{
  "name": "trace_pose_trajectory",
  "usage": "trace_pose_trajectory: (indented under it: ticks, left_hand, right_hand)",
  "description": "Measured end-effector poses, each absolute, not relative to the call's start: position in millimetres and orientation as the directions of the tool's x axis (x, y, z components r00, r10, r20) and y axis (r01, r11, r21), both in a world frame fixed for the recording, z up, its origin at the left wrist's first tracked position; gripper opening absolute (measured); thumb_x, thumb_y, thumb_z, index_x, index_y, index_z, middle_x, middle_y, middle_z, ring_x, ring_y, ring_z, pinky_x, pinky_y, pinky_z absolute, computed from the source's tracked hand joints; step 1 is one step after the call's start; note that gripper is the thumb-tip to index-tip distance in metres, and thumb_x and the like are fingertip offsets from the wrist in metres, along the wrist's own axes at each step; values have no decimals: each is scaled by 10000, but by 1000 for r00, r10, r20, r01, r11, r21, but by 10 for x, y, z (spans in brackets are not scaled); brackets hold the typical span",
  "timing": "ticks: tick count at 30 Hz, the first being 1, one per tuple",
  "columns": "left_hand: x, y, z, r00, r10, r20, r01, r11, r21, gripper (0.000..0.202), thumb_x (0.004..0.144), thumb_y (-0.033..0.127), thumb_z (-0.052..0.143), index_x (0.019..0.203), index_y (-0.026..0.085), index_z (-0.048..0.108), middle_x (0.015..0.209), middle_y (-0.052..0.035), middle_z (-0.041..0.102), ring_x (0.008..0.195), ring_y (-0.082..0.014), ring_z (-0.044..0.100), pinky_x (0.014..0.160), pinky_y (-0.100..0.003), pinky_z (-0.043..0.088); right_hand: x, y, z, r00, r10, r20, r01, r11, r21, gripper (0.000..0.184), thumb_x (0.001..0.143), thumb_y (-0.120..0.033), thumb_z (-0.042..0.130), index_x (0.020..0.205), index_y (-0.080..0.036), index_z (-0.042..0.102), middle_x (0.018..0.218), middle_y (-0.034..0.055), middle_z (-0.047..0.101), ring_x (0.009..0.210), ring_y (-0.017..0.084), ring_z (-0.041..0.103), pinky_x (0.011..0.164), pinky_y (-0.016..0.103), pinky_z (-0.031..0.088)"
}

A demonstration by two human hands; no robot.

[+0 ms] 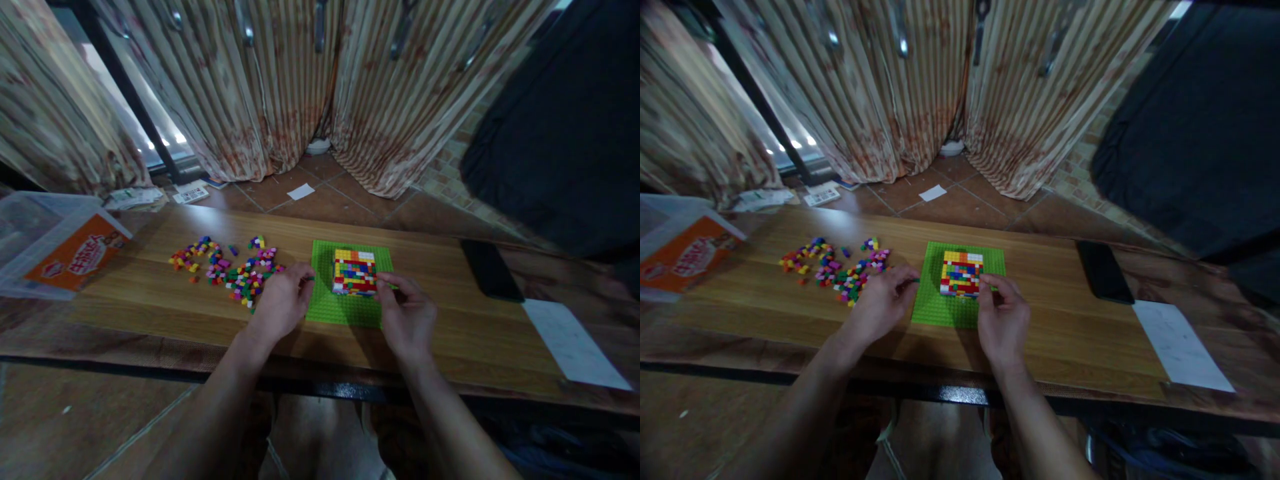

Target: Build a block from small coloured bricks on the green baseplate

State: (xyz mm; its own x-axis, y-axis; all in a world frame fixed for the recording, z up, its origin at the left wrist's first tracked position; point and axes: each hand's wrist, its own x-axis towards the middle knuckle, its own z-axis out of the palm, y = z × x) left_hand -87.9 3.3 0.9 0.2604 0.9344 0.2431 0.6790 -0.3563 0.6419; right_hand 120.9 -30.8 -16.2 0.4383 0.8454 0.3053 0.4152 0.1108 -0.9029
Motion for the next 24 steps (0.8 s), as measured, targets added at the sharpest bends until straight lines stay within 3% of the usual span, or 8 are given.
trace_pose_trajectory:
  ticks: [9,24]
  left_hand:
    - [-544,-56,20,298,894,334,536,-447,716,199,901,145,543,974,208,716,897,-26,710,816,-130,658,761,-244,503]
    - [-372,-63,1,343,905,250,755,-424,501,222,914,187,514,1112,195,615,1044,-57,678,875,-168,668,784,-286,540]
  right_hand:
    - [1202,-276,-216,434,860,267,371,99,-923,238,836,-373,602,889,-187,741,923,68,706,810,200,665,747,354,526]
    - [1302,-257,-237,451,851,268,395,79,-915,252,832,-374,586,899,-191,746,913,68,710,818,208,668,749,359,528]
